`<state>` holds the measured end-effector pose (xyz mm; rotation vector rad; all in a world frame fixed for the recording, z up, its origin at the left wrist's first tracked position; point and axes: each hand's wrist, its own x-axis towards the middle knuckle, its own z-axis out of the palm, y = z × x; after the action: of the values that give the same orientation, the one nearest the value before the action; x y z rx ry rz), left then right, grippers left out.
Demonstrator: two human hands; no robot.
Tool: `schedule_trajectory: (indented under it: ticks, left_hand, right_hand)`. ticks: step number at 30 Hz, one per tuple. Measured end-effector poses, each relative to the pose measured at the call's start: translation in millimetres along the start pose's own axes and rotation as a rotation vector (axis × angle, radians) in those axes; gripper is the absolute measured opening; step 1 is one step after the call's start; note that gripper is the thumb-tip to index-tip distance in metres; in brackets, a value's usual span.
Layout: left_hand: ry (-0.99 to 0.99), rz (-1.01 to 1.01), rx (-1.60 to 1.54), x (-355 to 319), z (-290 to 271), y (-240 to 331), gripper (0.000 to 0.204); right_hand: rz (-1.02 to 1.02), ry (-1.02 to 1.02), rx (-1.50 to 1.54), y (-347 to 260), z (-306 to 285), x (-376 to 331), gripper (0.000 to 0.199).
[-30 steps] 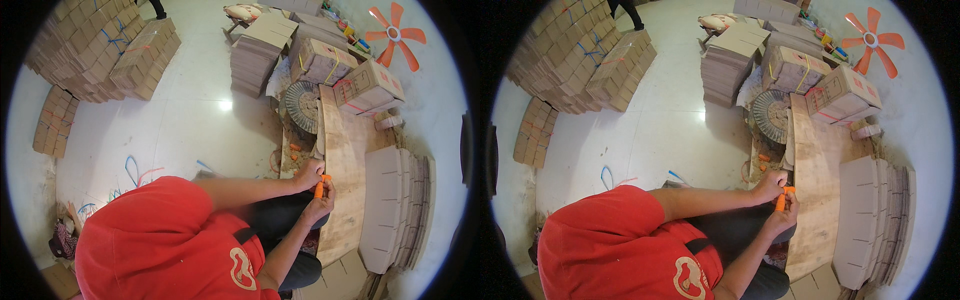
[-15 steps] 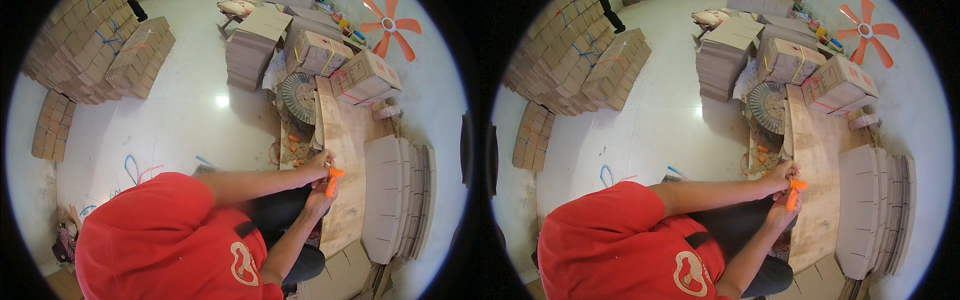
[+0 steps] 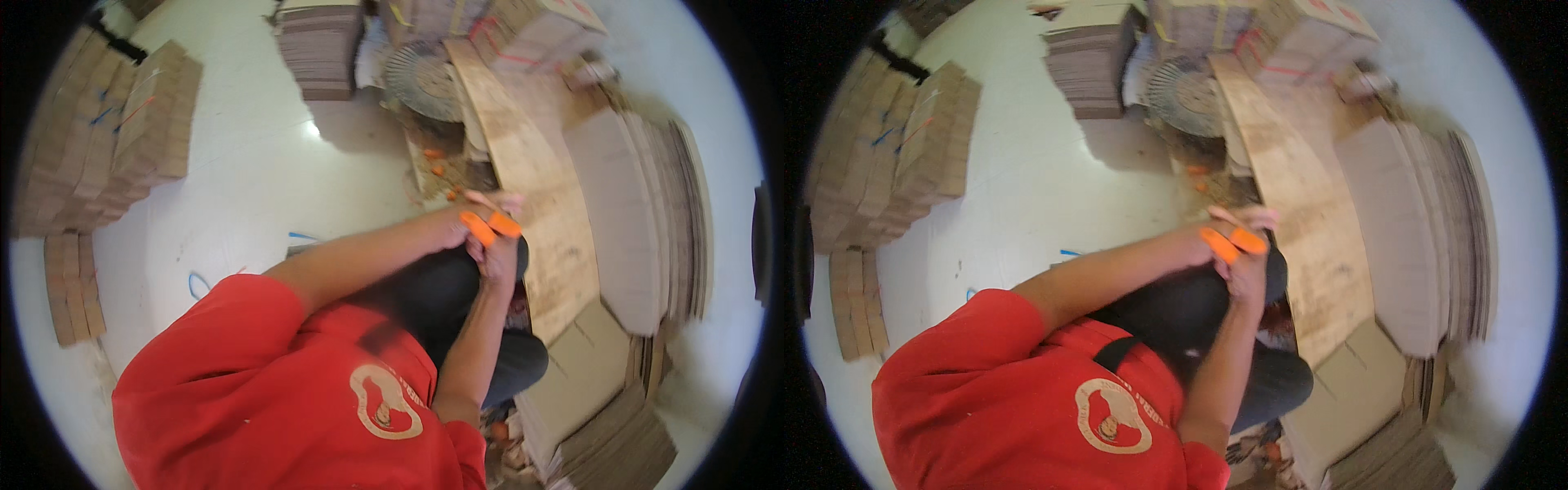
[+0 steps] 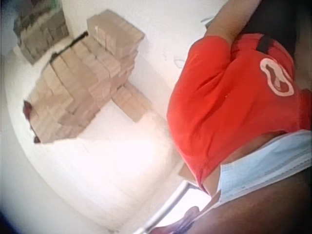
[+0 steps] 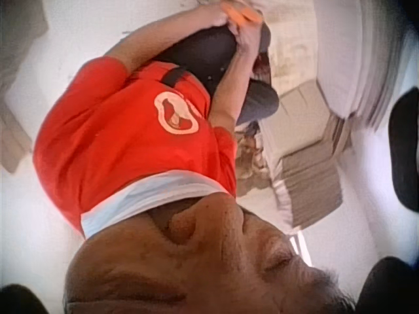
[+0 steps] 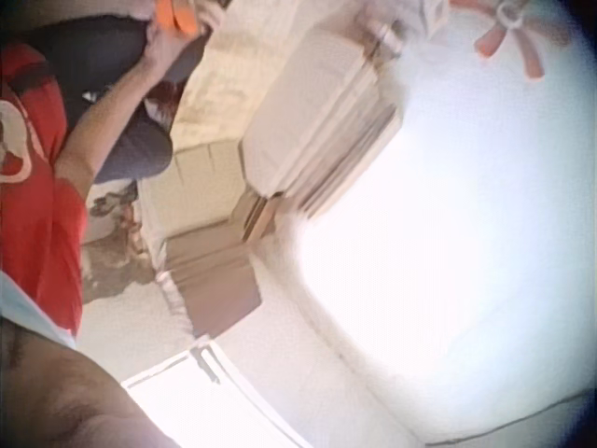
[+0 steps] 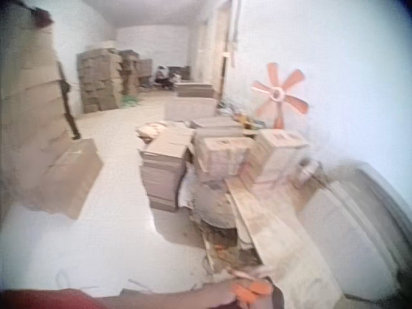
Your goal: The person sits on the floor and assembles flat cardboard pieces into box shapes. They put on orange finger protectors, then fold and interlock the cardboard panels to form boxes.
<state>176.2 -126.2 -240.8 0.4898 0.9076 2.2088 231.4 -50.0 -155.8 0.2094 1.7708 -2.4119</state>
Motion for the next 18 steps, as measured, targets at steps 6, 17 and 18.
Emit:
schedule_trajectory:
  ticks: [6, 17, 18]
  left_hand:
    - [-0.101, 0.071, 0.309, -3, 19, 50, 0.054]
    - [0.013, -0.008, -0.138, -2, 21, 33, 0.074]
    - [-0.009, 0.002, -0.13, -3, 19, 31, 0.075]
  right_hand:
    - [-0.139, -0.013, 0.155, -4, 7, 0, 0.052]
    - [-0.179, -0.093, 0.159, 2, -9, -2, 0.019]
    - [-0.164, -0.092, 0.125, 1, -6, -1, 0.02]
